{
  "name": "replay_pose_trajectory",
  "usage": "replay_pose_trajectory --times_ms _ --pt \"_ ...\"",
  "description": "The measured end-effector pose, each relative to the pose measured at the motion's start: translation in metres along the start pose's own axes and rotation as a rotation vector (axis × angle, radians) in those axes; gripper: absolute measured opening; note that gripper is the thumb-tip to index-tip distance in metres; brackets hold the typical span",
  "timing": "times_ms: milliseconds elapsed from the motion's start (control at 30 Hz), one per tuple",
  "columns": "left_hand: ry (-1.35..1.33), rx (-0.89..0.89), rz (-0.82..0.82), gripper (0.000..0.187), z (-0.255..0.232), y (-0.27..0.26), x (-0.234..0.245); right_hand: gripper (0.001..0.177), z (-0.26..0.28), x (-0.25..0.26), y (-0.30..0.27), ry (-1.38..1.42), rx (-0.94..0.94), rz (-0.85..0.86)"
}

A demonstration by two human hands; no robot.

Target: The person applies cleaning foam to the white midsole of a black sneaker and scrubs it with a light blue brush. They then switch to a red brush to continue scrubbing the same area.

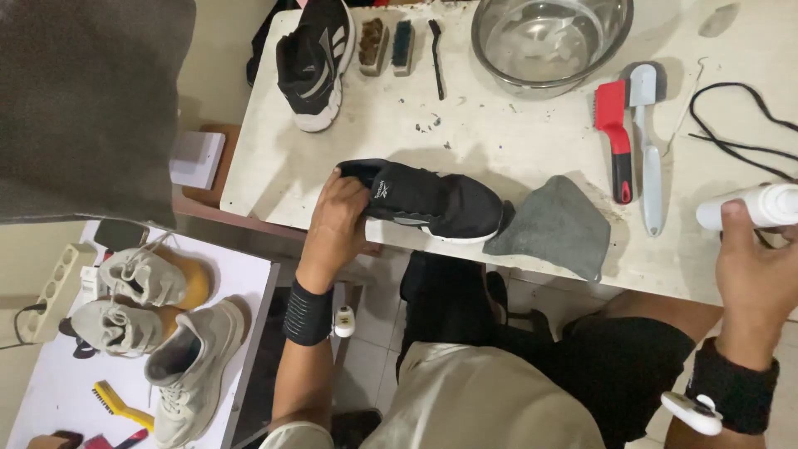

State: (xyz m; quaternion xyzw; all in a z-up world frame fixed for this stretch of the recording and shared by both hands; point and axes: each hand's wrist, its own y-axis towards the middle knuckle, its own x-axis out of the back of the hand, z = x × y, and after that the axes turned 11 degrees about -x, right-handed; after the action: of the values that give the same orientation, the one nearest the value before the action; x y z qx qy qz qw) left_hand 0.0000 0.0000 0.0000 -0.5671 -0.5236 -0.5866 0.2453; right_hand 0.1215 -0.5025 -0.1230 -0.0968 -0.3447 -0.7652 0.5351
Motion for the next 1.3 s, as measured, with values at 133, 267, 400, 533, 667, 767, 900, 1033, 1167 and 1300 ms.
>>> replay_pose_trajectory --times_ms 133,267,400,533,667,767,900,1033,1167,1300 --pt "-0.077 0.087 -0.088 0.064 -0.039 0.007 0.008 0.035 0.018 0.002 0.002 0.059 -0.055 0.032" --pt "0.015 0.107 -0.259 0.084 -0.075 0.007 -0.019 0.041 0.045 0.01 0.002 0.1 0.03 0.042" --pt "-0.261 -0.169 -0.285 0.031 -0.107 0.028 -0.032 0.045 0.044 0.017 0.001 -0.07 0.172 0.007" --pt "-0.147 -0.092 0.032 0.067 -0.111 0.041 -0.061 0.047 0.064 0.024 0.001 -0.063 0.232 0.027" --pt "0.127 -0.031 0.159 0.095 -0.105 0.053 -0.077 0.044 0.071 0.029 -0.005 -0.015 0.209 0.032" --pt "0.221 -0.015 0.216 0.1 -0.103 0.06 -0.084 0.043 0.077 0.031 -0.009 -0.028 0.19 0.054" --pt "0.225 -0.017 0.166 0.091 -0.1 0.065 -0.085 0.042 0.079 0.03 -0.013 0.026 0.16 0.08" --pt "0.152 -0.085 0.112 0.085 -0.096 0.063 -0.072 0.043 0.095 0.032 -0.019 0.032 0.158 0.074" --pt "-0.024 -0.097 0.026 0.082 -0.097 0.061 -0.039 0.046 0.115 0.033 -0.027 0.131 0.141 0.153" --pt "-0.255 -0.067 -0.066 0.076 -0.092 0.057 -0.007 0.048 0.141 0.027 -0.034 0.349 0.026 0.346"
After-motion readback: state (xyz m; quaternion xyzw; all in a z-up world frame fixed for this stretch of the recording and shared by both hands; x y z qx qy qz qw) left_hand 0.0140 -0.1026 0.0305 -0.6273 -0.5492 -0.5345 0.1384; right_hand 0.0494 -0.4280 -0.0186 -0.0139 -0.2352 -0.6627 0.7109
